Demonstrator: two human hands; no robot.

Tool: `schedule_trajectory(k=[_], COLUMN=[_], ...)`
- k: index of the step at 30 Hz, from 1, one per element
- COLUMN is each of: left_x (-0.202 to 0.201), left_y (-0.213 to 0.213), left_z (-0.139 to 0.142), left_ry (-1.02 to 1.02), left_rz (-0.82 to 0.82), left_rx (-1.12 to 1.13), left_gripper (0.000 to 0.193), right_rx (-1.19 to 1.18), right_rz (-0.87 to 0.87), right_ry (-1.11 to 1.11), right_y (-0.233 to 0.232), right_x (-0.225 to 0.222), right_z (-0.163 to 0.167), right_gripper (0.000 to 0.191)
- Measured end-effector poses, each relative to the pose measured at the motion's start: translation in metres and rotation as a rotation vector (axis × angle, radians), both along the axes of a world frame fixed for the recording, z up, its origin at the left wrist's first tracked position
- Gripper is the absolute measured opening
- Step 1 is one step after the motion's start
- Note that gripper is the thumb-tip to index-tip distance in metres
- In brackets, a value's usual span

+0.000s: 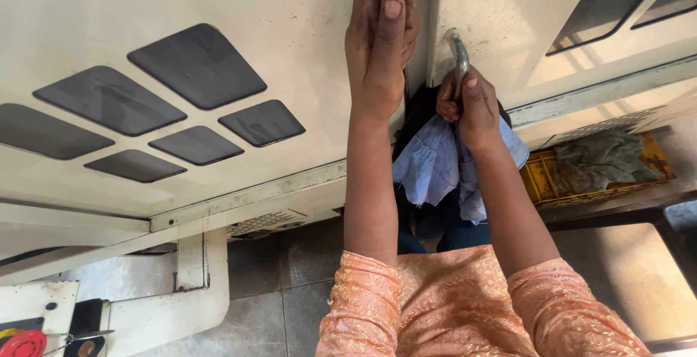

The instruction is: The person opens the door of a CNC machine using two handles and a cloth, then reaches inside to adjust or inspect internal components. The person manipulates a metal rod or tool inside the machine's chamber.

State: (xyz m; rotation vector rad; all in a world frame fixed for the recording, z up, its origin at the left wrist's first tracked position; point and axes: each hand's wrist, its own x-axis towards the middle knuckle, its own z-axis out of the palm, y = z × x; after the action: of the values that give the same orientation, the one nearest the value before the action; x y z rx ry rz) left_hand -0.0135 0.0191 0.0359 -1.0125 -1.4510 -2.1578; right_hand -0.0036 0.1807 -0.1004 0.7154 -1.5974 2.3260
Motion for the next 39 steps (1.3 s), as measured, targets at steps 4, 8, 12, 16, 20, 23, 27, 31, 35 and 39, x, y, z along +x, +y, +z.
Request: schedule_trajectory(k=[4, 8, 12, 16, 20, 23, 27, 31, 35, 39], left_x=[0.0012, 0.0023, 0.0028, 0.0043, 0.0040, 0.0029, 0.0023, 0.0030, 0.0042, 0.0047], left_y=[-0.0006, -0.0021, -0.0027, -0.0015, 0.0007, -0.0003, -0.0001, 0.0019, 0.0024, 0.0001], left_z=[0.0011, 0.0008, -0.0002, -0.0008, -0.0007, -0.0012, -0.0026, -0.0026, -0.0019, -0.0019], left_ry=[0.013, 0.012, 0.013, 0.013, 0.017, 0.006, 0.005, 0.003, 0.004, -0.011], left_rz=[-0.002, -0.005, 0.002, -0.008, -0.002, -0.026, -0.011, 0.000, 0.003, 0.003], left_rx=[-0.004, -0.017, -0.019, -0.006, -0.006, -0.007, -0.007, 0.009, 0.016, 0.006], left_gripper=[0.042, 0.040, 0.039, 0.038, 0.039, 0.040, 0.040, 0.039, 0.037, 0.037], right_rx=[0.002, -0.015, -0.006, -0.008, -0.005, -0.021, -0.021, -0.029, -0.027, -0.031], right_rz=[0.000, -0.002, -0.008, 0.007, -0.008, 0.007, 0.012, 0.009, -0.009, -0.017], right_ry=[0.006, -0.023, -0.004, -0.019, 0.001, 0.001, -0.007, -0.007, 0.005, 0.006], right_y=[-0.0001, -0.0012, -0.0004, 0.0011, 0.0019, 0.0017, 0.0031, 0.0035, 0.0020, -0.0005], right_x=[0.0007, 0.0016, 0.0023, 0.0017, 0.0015, 0.0019, 0.0017, -0.0001, -0.0011, -0.0009], right_z=[0.0004, -0.0018, -0.0040, -0.0035, -0.0025, -0.0032, -0.0051, -0.0063, -0.0069, -0.0079], right_gripper=[0.061, 0.060, 0.059, 0.059, 0.059, 0.058, 0.058, 0.058, 0.058, 0.057])
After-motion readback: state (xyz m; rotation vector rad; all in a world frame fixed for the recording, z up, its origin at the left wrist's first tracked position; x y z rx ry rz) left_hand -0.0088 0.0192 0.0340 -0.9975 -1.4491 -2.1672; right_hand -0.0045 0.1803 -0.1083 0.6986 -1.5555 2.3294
